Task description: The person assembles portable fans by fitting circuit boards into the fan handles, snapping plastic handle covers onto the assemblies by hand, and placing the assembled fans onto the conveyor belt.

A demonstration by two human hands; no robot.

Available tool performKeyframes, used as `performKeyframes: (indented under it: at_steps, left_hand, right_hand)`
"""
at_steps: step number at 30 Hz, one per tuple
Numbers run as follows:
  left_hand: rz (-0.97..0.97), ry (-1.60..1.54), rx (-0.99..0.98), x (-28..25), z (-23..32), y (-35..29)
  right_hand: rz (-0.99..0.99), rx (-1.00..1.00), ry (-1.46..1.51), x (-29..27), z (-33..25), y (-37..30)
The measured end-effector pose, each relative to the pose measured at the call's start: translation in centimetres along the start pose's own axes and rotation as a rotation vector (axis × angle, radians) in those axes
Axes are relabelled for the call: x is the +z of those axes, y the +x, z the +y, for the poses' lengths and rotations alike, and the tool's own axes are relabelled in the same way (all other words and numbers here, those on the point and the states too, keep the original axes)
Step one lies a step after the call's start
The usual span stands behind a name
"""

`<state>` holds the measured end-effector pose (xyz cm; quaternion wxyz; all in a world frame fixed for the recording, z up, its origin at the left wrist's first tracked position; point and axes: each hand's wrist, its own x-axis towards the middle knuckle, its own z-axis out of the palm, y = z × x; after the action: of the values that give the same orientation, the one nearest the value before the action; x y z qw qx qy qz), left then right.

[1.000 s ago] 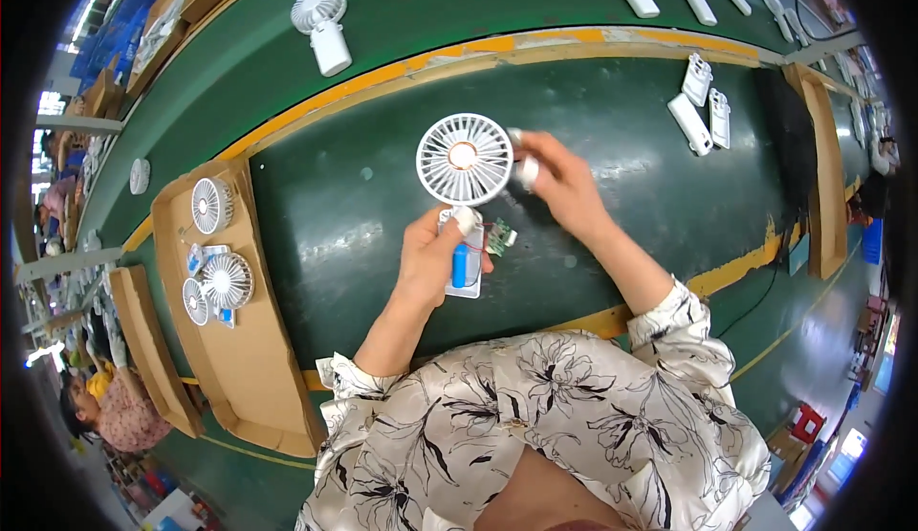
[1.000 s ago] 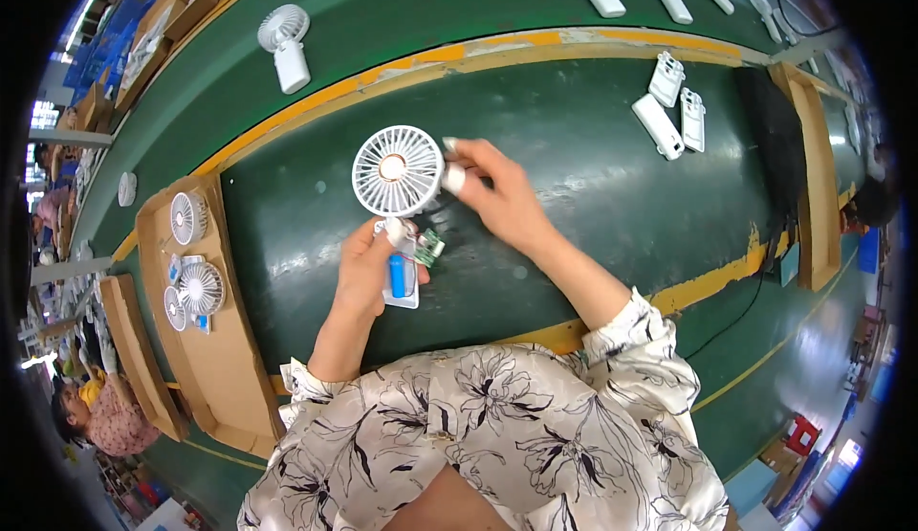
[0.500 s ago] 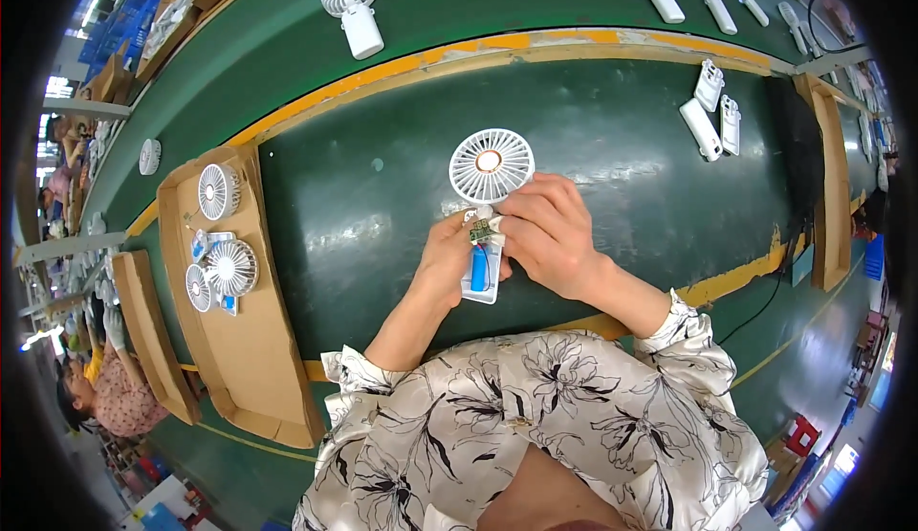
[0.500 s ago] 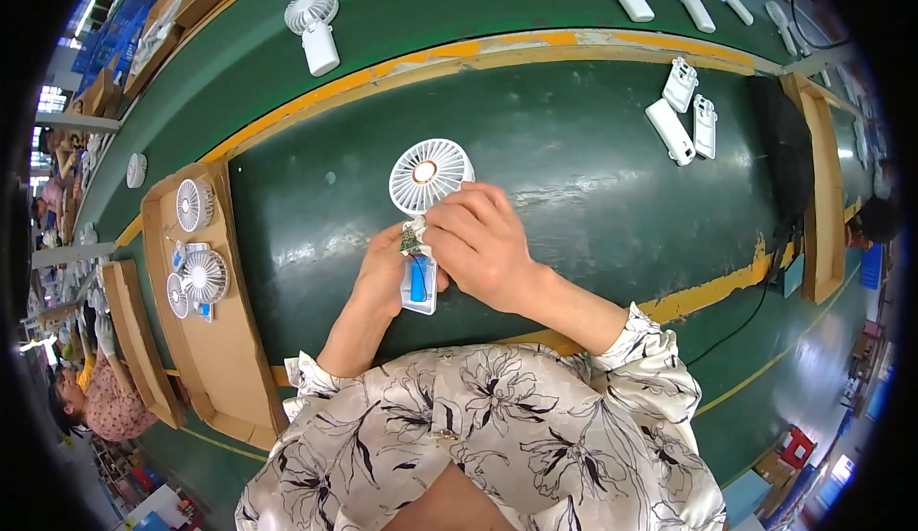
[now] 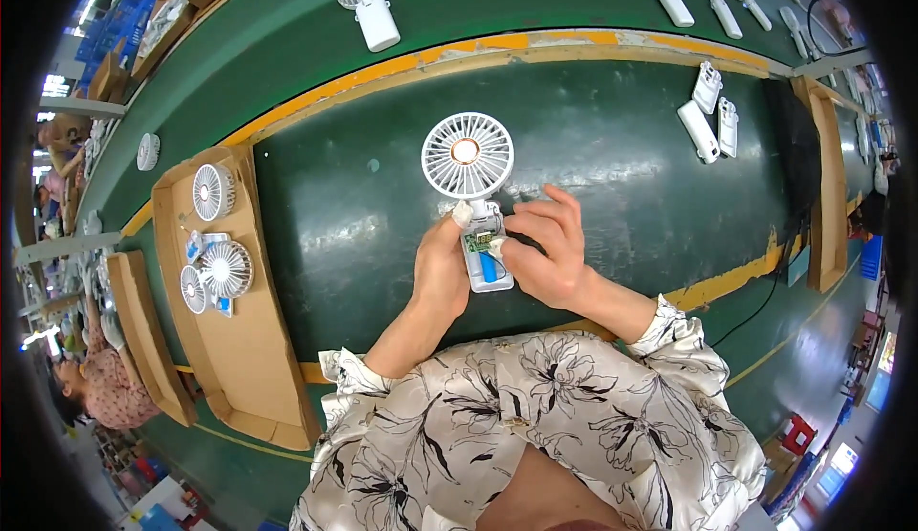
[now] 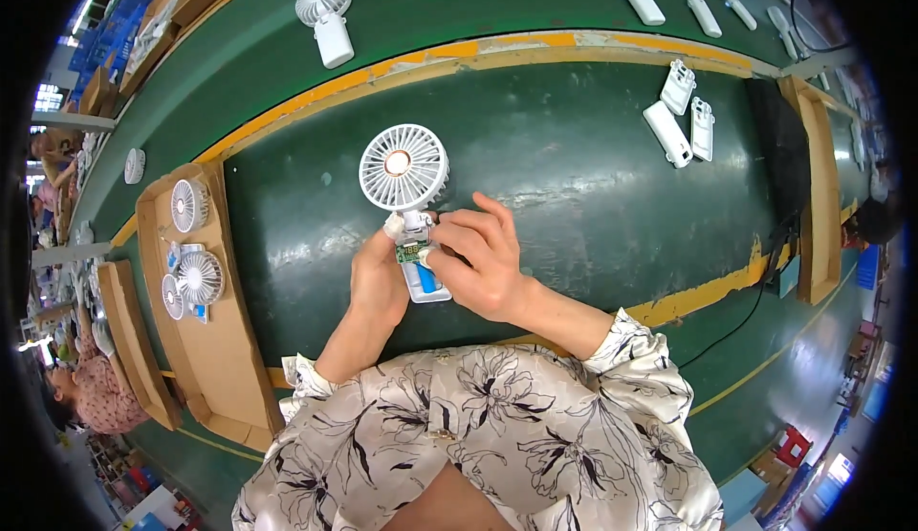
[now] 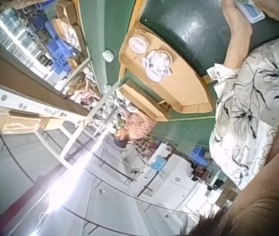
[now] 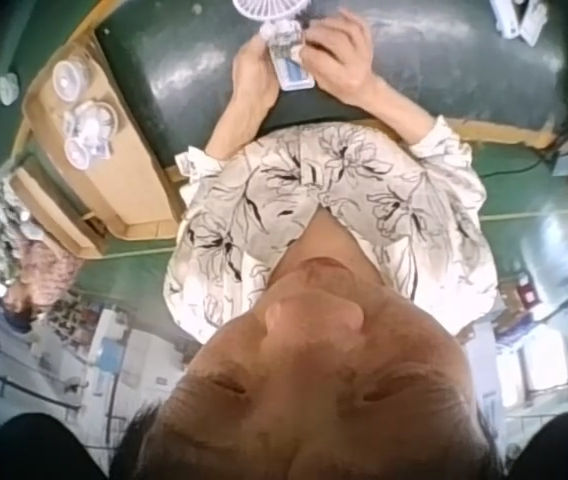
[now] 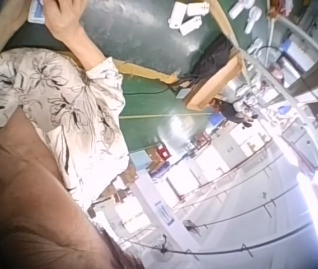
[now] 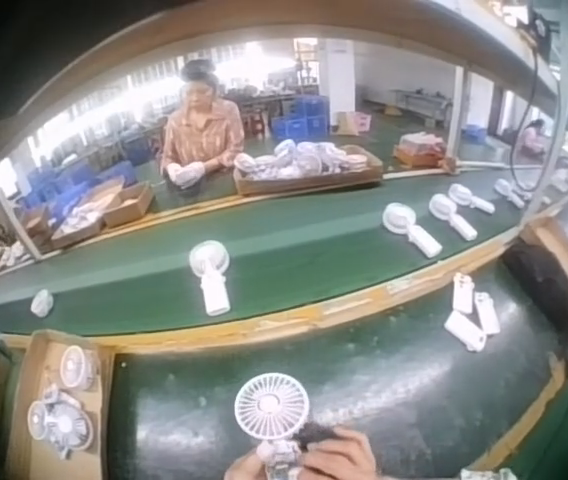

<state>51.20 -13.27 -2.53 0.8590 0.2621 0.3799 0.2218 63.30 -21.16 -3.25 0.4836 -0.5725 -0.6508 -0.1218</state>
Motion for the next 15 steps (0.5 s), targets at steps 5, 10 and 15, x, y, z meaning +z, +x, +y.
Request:
performKeyframes:
  at_steps: [5,10,15]
  left_hand:
    - [-0.001,0.007,0.026,0.7,0.5,-0.4]
    - [0.005,-0.01,0.035,0.6,0.3,-0.1]
    - [0.009,0.053,0.029,-0.2,0.0,0.3]
  right_hand:
    - [-0.039,-0.027,-0.004,0.1,0.5,-0.4]
    - [-0.065,-0.021,-0.01,0.1,0.7,-0.2]
    - [-0.184,0.007,-0.009,-0.4,1.0,0.8]
